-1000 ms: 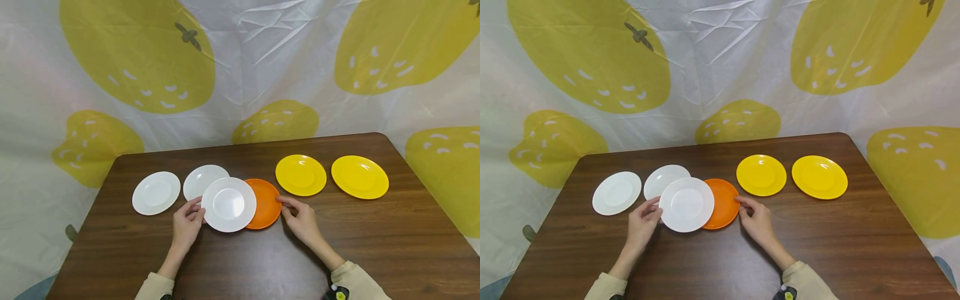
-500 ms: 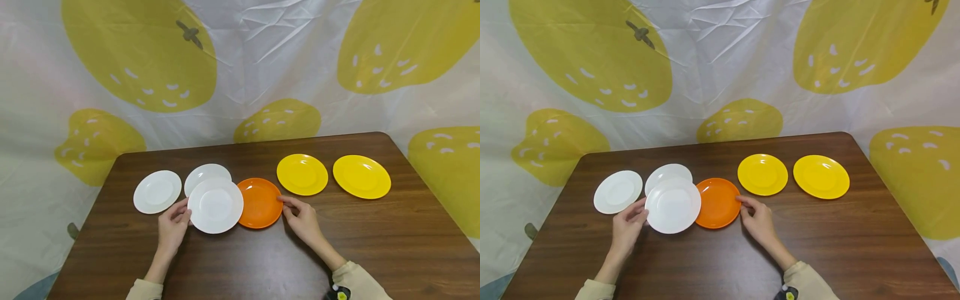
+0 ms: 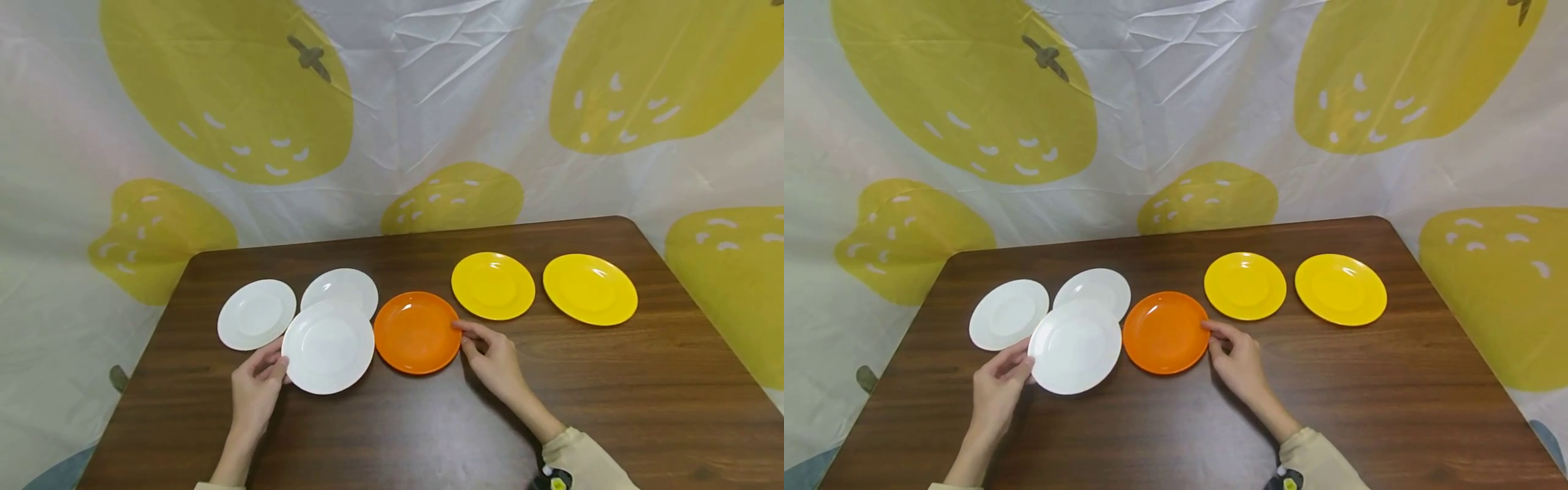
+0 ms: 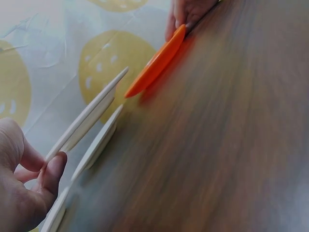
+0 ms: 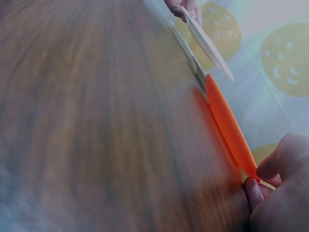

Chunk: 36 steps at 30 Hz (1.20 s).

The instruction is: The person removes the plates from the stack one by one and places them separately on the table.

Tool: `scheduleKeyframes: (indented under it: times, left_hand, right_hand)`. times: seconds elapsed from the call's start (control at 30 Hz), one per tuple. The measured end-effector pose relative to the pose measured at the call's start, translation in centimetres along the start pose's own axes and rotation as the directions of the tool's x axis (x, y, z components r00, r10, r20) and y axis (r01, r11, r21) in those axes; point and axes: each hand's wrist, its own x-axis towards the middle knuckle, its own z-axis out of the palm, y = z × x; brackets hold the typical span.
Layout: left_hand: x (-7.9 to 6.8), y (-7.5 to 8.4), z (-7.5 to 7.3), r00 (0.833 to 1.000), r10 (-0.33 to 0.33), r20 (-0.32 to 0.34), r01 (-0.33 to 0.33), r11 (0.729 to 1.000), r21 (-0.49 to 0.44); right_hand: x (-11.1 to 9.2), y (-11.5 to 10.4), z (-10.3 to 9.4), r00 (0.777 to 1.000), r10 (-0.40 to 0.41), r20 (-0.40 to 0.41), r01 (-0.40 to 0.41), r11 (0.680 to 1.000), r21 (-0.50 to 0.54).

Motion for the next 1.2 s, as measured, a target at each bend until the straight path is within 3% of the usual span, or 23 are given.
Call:
scheduleKeyframes:
  times: [0.3,0.97,1.2]
  left_hand:
    - [-0.6,-0.8,-2.5,0.997,-0.029,-0.072,0.031,0.999,0.023]
    - [-1.8,-1.8,-6.0,0.979,-0.077,-0.188,0.084,0.996,0.031]
    - [-2.5,-2.4,-6.9,0.966,-0.110,-0.232,0.104,0.994,-0.037]
  right_hand:
    - [-0.1,0.0,0.0,1.000,-0.002,-0.004,0.002,1.000,0.000]
    - [-0.2,-0.1,0.0,1.000,0.004,-0.005,-0.004,1.000,0.001]
    - [-0.3,-0.1,-0.1,1.000,0.011,-0.004,-0.011,1.000,0.009]
